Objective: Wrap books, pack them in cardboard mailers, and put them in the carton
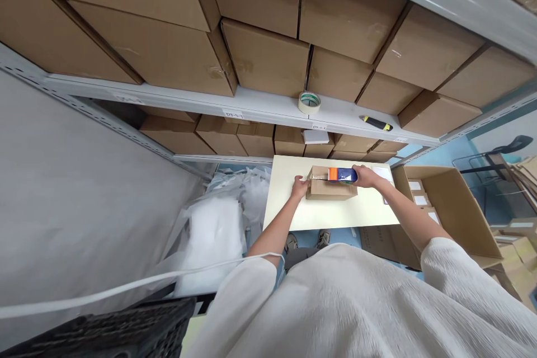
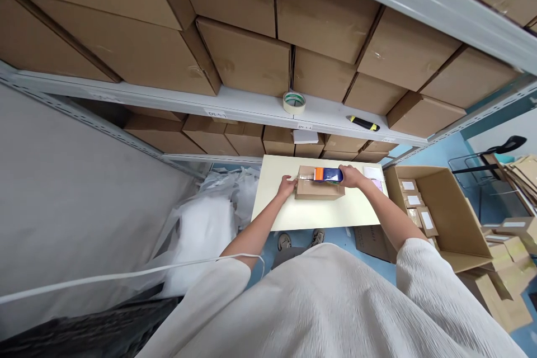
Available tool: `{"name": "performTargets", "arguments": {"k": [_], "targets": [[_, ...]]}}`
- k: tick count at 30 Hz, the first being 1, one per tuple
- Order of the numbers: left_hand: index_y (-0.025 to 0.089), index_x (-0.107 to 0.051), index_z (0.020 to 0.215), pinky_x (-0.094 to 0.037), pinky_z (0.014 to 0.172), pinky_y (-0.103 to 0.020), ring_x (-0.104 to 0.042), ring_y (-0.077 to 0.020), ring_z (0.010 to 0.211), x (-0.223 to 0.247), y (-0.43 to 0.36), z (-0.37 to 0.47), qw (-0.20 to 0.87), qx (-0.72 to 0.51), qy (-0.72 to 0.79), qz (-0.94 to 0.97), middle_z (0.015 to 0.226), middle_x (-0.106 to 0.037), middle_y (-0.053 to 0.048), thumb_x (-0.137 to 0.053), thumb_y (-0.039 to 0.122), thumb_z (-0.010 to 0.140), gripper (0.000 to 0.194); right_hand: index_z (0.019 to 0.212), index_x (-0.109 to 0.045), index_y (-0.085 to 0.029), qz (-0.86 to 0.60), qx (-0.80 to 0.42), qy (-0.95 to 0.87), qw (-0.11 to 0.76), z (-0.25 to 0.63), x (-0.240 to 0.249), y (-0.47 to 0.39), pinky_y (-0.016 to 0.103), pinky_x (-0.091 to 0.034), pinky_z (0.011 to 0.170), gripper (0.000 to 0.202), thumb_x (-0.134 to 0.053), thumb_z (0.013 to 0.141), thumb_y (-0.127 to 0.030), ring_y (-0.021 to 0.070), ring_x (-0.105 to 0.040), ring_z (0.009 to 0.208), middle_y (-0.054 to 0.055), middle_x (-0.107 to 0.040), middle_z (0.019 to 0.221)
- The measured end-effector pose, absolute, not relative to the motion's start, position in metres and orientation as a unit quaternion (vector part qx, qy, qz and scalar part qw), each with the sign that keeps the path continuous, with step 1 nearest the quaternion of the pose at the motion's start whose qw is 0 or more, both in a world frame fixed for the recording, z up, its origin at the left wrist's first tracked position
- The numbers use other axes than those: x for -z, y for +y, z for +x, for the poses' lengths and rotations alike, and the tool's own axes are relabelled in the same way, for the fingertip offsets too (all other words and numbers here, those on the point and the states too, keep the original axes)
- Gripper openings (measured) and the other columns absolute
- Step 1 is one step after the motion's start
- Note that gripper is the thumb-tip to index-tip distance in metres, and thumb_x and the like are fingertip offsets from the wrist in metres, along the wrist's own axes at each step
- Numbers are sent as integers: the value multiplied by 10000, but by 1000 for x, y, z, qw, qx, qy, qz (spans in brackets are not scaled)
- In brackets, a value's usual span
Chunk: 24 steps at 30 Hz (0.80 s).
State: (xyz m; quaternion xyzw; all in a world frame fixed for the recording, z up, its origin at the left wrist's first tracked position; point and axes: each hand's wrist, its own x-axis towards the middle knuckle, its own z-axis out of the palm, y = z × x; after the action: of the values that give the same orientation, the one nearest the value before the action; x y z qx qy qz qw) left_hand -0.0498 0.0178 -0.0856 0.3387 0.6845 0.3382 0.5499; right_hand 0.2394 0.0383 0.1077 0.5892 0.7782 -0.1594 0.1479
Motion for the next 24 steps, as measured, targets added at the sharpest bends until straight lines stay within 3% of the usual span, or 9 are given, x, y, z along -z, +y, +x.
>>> {"name": "performTargets", "arguments": {"k": [5,9,13,19,24], "targets": [[242,-607,1053,-546,967,-331,-736,-198,1016,75,14,-52,517,-396,637,413,1109,-746,-67,-721,173,819,269,1098,-619,-231,588,160,781,134,243,-102,37,320,-431,715,404,-841,825,-428,300,-667,952,141,-737,1069],[258,-644,1134,-560,1022,-399,-740,-240,1078,59,14,-54,536,-348,630,441,1081,-767,-58,-650,124,825,337,1067,-628,-231,583,167,789,98,245,-93,38,321,-461,771,376,-836,806,-403,285,-657,970,123,-740,1099],[253,-653,1327,-464,1210,-438,-598,-263,1417,35,18,-54,436,-382,589,563,1438,-687,-111,-570,73,834,531,1122,-630,-224,566,202,797,52,246,-86,37,310,-474,803,376,-801,812,-349,254,-661,964,100,-741,1145],[217,-376,1688,-280,1339,-508,-367,-354,1632,12,20,-48,406,-227,488,738,1718,-455,-166,-756,184,781,984,1171,-637,-236,539,186,821,43,246,-85,39,318,-444,857,347,-754,849,-289,275,-666,1053,97,-747,1195],[262,-242,1734,-143,1365,-540,-217,-321,1698,15,20,-53,371,-135,492,776,1806,-301,-148,-762,273,844,1031,1178,-638,-221,519,189,831,72,253,-89,43,338,-402,892,349,-734,842,-215,302,-660,1102,124,-748,1229]]}}
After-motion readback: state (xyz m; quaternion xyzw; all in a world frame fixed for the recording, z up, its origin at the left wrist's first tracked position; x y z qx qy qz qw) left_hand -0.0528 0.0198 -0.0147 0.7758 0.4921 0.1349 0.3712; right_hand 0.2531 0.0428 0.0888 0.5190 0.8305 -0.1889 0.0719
